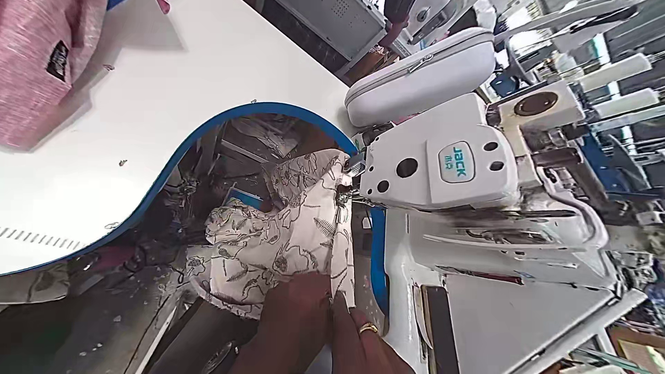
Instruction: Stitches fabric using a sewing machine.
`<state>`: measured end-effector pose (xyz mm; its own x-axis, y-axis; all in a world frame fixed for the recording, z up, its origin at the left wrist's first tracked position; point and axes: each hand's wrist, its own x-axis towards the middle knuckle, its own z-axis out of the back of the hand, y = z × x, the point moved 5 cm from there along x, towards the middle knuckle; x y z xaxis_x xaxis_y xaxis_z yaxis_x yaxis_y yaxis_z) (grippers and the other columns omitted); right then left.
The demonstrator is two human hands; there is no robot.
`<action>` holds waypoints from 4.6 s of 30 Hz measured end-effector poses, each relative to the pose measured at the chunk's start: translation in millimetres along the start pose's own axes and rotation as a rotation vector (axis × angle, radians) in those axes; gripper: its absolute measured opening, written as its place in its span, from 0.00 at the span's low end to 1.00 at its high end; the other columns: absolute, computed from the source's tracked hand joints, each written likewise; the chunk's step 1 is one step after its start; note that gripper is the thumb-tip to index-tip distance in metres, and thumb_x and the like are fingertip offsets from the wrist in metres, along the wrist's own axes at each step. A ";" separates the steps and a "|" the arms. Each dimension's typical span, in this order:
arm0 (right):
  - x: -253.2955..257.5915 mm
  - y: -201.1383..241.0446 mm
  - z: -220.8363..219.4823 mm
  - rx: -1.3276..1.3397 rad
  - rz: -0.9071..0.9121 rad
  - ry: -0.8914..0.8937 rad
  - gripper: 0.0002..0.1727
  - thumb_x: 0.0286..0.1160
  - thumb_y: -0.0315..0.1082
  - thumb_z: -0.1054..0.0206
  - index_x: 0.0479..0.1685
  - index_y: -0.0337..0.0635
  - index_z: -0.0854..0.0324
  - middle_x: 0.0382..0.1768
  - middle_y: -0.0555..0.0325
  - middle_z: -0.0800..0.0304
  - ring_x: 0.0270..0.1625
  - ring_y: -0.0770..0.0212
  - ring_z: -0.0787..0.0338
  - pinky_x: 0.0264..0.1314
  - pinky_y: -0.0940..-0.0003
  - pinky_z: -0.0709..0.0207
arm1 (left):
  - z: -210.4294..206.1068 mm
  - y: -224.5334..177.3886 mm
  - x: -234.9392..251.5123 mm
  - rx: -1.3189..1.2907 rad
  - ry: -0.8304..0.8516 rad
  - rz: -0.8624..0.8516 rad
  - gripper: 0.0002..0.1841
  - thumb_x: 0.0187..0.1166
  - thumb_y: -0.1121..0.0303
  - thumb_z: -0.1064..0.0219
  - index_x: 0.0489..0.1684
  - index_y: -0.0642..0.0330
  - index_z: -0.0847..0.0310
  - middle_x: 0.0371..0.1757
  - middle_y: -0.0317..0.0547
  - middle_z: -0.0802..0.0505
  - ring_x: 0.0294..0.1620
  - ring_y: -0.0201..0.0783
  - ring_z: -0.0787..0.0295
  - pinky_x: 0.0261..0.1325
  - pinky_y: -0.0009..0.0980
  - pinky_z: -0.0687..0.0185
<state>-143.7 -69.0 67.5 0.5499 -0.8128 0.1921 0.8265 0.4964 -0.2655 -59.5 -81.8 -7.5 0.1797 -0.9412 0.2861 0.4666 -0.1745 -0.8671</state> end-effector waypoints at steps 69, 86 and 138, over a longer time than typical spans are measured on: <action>-5.9 -20.8 -30.3 0.197 -0.004 -0.397 0.10 0.72 0.31 0.34 0.28 0.40 0.07 0.18 0.57 0.13 0.19 0.66 0.18 0.22 0.79 0.30 | -1.9 23.2 12.6 -0.199 -0.029 -0.047 0.11 0.79 0.67 0.36 0.36 0.61 0.08 0.27 0.43 0.08 0.27 0.32 0.12 0.32 0.26 0.20; -13.0 -21.0 -23.8 0.401 0.142 -0.328 0.09 0.76 0.29 0.39 0.29 0.48 0.17 0.23 0.60 0.13 0.28 0.67 0.14 0.34 0.82 0.25 | 2.6 18.2 30.8 -0.382 0.302 -0.150 0.08 0.73 0.77 0.35 0.26 0.67 0.12 0.73 0.63 0.13 0.69 0.40 0.11 0.63 0.31 0.15; -4.7 -36.1 -19.6 0.367 0.076 0.053 0.14 0.75 0.35 0.40 0.29 0.43 0.10 0.22 0.56 0.13 0.28 0.57 0.11 0.35 0.65 0.20 | -2.6 11.6 10.4 -0.050 -0.003 -0.112 0.14 0.79 0.71 0.40 0.48 0.65 0.06 0.18 0.46 0.12 0.17 0.43 0.14 0.20 0.38 0.23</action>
<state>-178.4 -89.1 57.7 0.6120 -0.7796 0.1329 0.7773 0.6239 0.0806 -54.4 -94.4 -15.6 0.1313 -0.9142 0.3833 0.4400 -0.2928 -0.8489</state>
